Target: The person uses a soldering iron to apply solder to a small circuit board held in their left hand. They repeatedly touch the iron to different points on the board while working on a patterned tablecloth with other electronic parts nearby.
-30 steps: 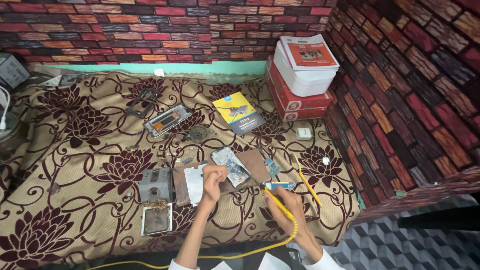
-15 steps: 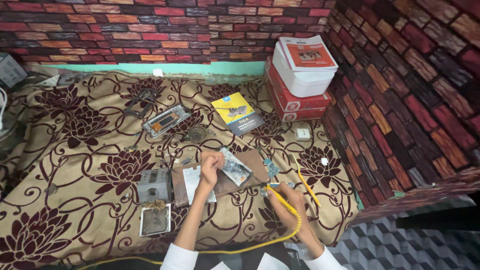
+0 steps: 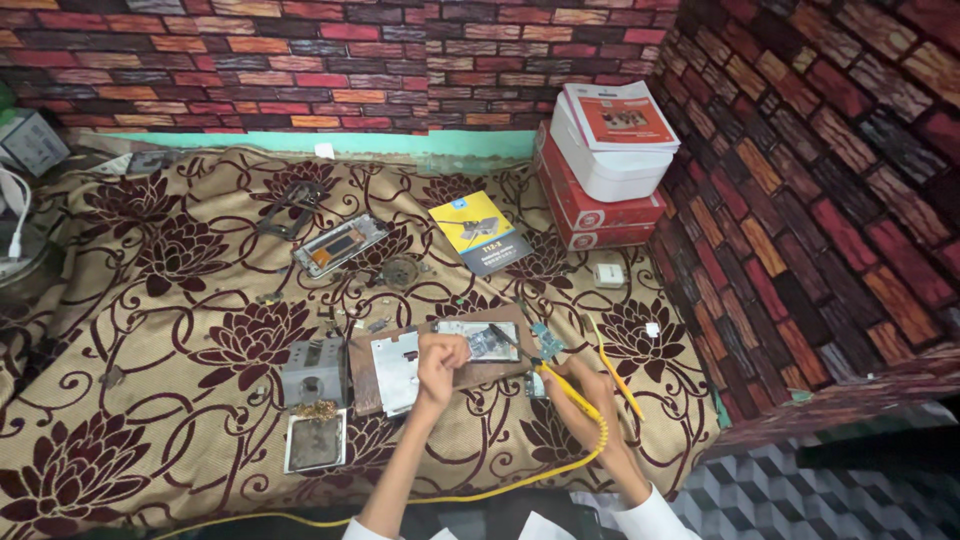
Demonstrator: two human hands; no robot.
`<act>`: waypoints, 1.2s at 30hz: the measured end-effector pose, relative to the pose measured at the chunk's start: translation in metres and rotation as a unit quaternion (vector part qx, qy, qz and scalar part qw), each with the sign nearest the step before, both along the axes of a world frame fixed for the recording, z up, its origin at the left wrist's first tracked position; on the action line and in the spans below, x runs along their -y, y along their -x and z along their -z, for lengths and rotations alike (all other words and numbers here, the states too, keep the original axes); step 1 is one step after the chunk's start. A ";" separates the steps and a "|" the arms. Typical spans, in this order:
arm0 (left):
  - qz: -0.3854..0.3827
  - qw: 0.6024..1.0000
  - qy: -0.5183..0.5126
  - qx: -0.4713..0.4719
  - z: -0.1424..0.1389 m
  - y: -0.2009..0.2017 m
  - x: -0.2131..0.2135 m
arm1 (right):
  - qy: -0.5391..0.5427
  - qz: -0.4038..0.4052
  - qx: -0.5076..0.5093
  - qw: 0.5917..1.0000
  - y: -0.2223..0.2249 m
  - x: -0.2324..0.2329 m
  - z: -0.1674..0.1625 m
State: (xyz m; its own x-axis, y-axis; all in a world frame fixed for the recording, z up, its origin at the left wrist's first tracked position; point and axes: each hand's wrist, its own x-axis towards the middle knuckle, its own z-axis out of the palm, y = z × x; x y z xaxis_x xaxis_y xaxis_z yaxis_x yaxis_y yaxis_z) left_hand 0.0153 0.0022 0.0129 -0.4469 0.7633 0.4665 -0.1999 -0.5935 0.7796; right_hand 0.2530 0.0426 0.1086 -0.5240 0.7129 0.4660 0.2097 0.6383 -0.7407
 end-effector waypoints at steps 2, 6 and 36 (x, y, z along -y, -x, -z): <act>-0.006 1.000 -0.002 0.004 0.004 -0.003 0.002 | 0.012 0.009 -0.001 1.000 0.000 0.000 0.002; -0.055 0.998 -0.038 -0.006 0.009 -0.008 0.002 | 0.030 0.045 0.013 0.998 -0.008 0.005 0.005; 0.033 0.999 0.022 0.012 0.008 0.004 -0.018 | 0.112 -0.046 0.131 0.984 0.020 -0.044 -0.065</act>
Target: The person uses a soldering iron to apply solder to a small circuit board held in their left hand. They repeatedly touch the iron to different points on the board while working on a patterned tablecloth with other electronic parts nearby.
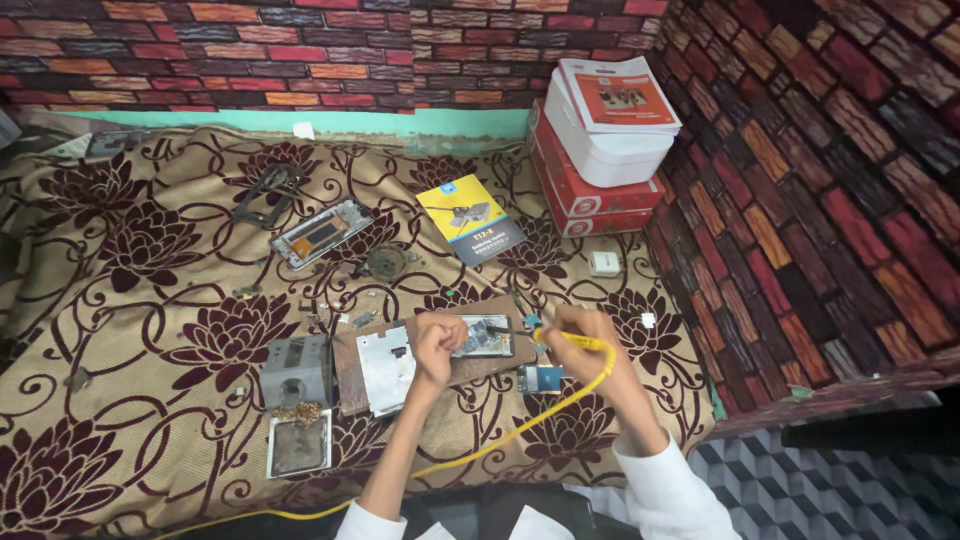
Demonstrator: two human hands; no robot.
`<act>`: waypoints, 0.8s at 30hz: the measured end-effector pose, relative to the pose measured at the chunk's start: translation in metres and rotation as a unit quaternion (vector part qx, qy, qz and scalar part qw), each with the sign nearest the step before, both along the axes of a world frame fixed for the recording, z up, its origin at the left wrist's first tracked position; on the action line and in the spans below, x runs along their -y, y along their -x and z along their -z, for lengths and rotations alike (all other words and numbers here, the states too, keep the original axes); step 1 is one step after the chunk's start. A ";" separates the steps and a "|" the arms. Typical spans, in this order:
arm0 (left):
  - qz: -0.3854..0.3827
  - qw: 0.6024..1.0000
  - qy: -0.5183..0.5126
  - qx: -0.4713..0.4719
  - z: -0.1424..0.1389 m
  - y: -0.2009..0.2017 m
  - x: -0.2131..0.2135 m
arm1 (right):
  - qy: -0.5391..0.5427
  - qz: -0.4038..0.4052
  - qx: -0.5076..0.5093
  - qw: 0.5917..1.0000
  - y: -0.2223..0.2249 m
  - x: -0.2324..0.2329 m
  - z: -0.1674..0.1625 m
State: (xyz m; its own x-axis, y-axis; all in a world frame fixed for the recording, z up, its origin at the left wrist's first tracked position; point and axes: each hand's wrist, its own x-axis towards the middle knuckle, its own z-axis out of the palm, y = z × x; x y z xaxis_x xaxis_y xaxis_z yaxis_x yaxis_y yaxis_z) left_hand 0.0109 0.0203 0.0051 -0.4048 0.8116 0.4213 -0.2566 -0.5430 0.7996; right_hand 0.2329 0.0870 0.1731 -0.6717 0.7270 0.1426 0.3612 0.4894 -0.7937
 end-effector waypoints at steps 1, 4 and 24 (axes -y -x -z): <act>-0.013 1.000 0.001 -0.015 0.000 0.000 -0.001 | 0.000 -0.018 -0.008 1.000 0.003 -0.003 -0.003; -0.038 0.998 0.002 -0.047 0.000 0.000 -0.004 | -0.002 -0.056 -0.004 0.998 0.010 -0.010 -0.013; 0.003 0.999 0.001 -0.033 -0.008 -0.001 0.002 | 0.070 0.013 0.070 0.995 0.025 -0.023 -0.020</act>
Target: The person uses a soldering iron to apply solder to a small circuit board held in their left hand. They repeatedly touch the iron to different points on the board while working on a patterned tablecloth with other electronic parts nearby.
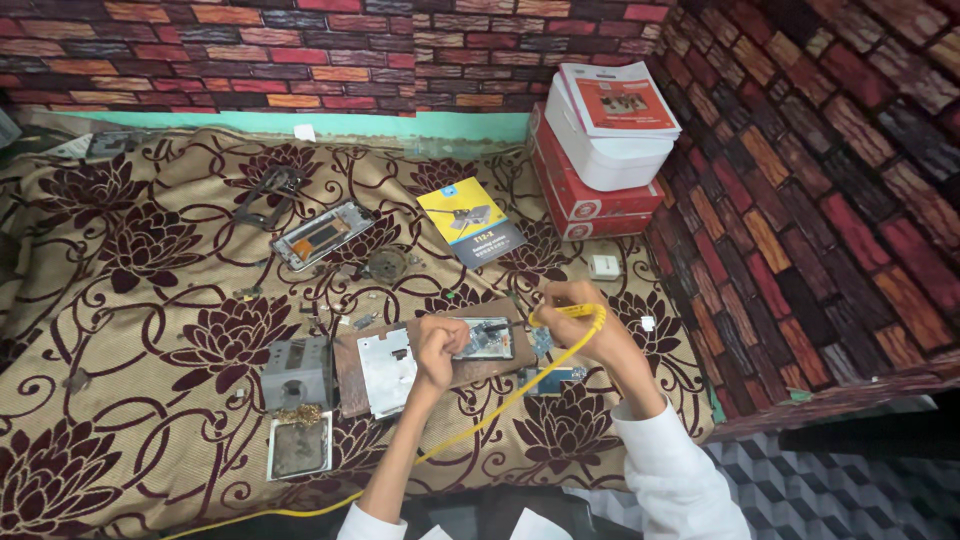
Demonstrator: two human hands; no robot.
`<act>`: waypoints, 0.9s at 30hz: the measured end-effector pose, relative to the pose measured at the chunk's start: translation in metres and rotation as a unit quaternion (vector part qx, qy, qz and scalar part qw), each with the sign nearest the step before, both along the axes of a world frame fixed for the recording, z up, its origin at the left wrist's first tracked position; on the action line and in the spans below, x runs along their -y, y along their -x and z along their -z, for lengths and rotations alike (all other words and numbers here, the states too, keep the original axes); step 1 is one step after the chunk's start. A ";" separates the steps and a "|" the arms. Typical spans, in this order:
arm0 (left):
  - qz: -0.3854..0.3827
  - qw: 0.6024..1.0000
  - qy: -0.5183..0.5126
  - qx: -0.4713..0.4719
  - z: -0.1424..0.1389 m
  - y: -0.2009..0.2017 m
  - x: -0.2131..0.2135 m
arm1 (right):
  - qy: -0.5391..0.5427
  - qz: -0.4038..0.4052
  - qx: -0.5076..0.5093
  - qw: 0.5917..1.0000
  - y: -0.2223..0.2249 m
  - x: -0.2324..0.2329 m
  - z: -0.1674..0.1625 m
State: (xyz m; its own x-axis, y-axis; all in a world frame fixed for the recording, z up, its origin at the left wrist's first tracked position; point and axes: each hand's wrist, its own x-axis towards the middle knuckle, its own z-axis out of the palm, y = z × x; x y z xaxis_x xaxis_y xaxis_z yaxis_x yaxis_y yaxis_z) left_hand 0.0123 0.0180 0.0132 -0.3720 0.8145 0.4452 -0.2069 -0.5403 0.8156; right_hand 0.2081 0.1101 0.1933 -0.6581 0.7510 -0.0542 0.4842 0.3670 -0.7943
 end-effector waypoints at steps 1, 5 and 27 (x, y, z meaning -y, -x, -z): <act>0.001 1.000 -0.001 -0.003 0.000 0.000 0.000 | -0.005 -0.025 -0.002 1.000 -0.001 -0.002 0.000; 0.004 1.000 0.000 0.000 0.000 0.000 0.001 | 0.030 -0.115 -0.054 0.991 -0.010 -0.011 -0.002; -0.015 1.000 0.006 -0.016 0.004 0.002 -0.004 | -0.077 -0.086 -0.054 0.992 -0.019 -0.001 0.025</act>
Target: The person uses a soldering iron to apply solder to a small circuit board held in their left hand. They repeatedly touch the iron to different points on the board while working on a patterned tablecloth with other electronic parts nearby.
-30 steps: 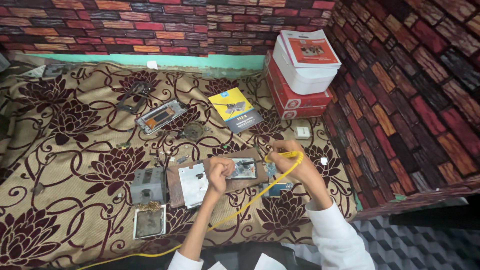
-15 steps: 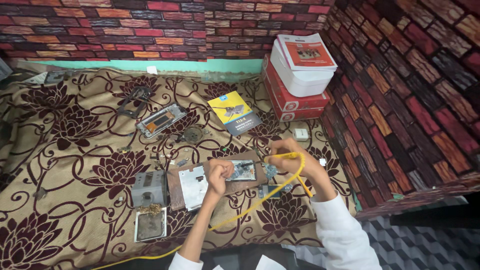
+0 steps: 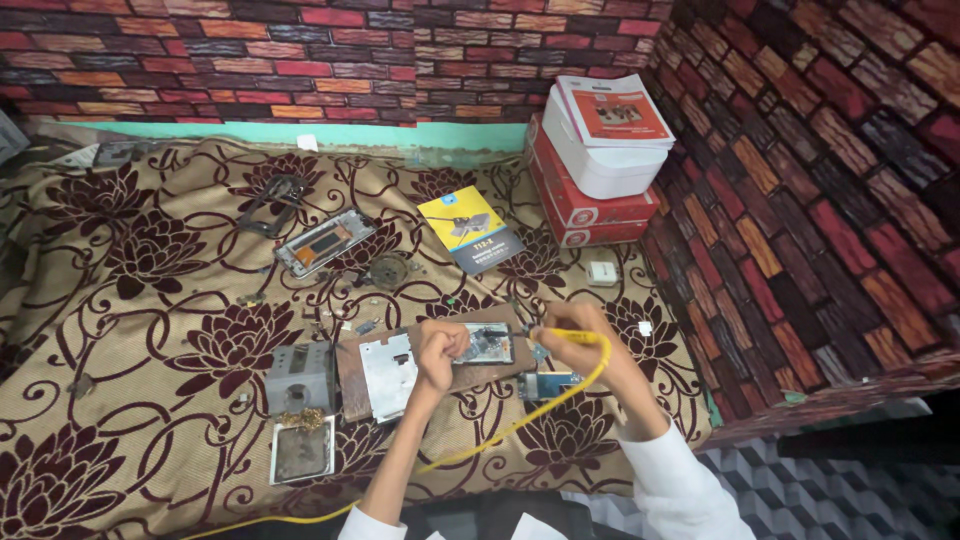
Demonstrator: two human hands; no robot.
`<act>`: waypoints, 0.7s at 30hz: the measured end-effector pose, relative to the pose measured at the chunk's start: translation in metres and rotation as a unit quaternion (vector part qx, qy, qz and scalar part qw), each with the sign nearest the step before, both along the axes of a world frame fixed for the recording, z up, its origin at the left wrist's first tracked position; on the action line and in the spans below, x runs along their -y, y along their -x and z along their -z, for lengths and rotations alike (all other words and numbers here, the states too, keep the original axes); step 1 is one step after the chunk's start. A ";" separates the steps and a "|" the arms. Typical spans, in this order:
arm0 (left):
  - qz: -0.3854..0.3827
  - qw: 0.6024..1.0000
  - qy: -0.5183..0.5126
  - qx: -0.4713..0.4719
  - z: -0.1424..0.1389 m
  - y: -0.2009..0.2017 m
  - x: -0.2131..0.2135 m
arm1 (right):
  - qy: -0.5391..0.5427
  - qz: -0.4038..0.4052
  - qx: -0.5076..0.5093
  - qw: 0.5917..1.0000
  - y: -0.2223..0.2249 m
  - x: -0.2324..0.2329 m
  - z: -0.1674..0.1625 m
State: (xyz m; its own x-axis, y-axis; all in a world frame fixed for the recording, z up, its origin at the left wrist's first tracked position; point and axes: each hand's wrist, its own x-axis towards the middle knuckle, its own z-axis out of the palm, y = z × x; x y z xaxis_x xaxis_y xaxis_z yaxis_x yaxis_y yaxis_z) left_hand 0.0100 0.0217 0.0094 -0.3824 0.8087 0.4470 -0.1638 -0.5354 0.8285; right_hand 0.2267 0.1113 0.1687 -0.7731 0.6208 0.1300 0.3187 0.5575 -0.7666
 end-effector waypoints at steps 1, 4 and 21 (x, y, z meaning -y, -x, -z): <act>0.004 1.000 -0.001 0.007 0.000 0.000 0.000 | -0.015 -0.004 -0.020 1.000 -0.005 0.002 0.004; 0.015 1.000 -0.004 0.025 0.000 -0.002 0.000 | -0.053 -0.001 -0.047 0.997 -0.018 0.008 0.016; 0.021 1.000 -0.005 0.023 -0.004 -0.003 0.002 | 0.107 0.110 -0.142 0.978 -0.048 0.036 0.041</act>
State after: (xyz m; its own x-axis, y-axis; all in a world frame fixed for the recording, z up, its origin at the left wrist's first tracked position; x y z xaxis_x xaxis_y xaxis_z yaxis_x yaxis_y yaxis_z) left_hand 0.0128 0.0194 0.0138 -0.3687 0.8204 0.4371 -0.2243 -0.5349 0.8146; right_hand 0.2750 0.0757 0.1281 -0.5690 0.8047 0.1693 0.1710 0.3172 -0.9328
